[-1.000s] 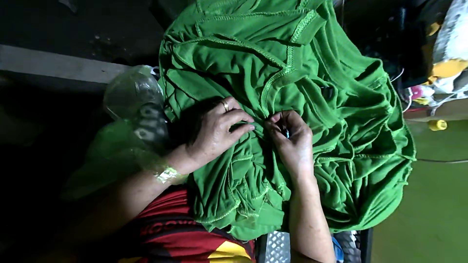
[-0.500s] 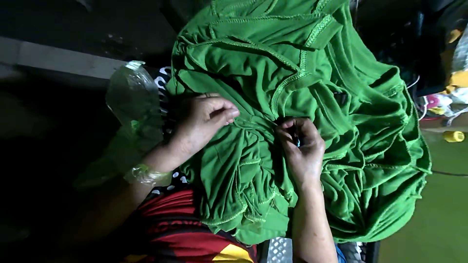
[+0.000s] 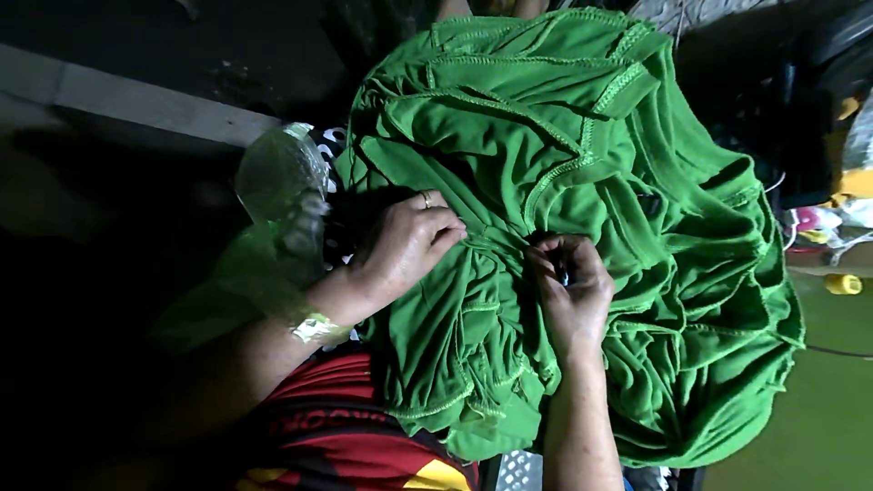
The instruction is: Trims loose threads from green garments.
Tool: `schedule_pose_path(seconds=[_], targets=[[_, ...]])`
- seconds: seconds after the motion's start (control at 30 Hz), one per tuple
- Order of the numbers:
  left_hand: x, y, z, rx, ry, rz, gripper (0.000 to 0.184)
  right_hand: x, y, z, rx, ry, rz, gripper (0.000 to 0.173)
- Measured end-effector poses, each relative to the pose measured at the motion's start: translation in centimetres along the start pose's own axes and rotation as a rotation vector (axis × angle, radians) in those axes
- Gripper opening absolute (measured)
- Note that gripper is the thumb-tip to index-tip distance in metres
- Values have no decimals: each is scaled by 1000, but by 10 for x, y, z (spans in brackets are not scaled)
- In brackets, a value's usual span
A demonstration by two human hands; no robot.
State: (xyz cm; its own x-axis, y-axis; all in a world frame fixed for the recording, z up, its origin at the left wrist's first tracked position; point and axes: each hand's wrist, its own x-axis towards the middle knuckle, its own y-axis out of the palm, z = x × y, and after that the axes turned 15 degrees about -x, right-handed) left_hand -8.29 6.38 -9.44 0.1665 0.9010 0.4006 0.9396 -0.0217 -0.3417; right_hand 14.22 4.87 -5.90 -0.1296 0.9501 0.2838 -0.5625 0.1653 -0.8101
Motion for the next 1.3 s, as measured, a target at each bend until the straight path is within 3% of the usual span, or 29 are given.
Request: schedule_pose_path(seconds=[0.13,0.27,0.47,0.6,0.77,0.93,1.07,1.13,1.23,1.27,1.3], targets=[[2,4,-9,123,-115,130,20,-1,2,-2,-23,-52,-11,10],[6,-21,-5,-202,-290,222,23,-1,0,0,-37,-34,1,11],[5,-45,2,-531,-383,146,23,0,1,-1,-28,-34,2,11],[5,-44,-3,-551,-343,66,24,0,1,-1,-29,-43,-4,10],[0,-42,-5,-458,-296,96,30,0,1,0,-25,-25,10,10],[-9,-47,-34,-405,-226,343,30,10,-7,7,-113,-170,-15,17],[-14,-36,-74,-548,-38,661,30,55,-12,64,-22,-311,109,17],[-14,-30,-90,-618,61,734,29,76,-1,102,-3,-324,266,42],[-15,-23,-103,-661,185,759,27,93,50,138,52,-290,552,106],[-17,-21,-105,-639,197,763,28,93,81,134,123,-330,611,112],[-20,-19,-106,-604,205,742,29,89,122,118,224,-415,631,108]])
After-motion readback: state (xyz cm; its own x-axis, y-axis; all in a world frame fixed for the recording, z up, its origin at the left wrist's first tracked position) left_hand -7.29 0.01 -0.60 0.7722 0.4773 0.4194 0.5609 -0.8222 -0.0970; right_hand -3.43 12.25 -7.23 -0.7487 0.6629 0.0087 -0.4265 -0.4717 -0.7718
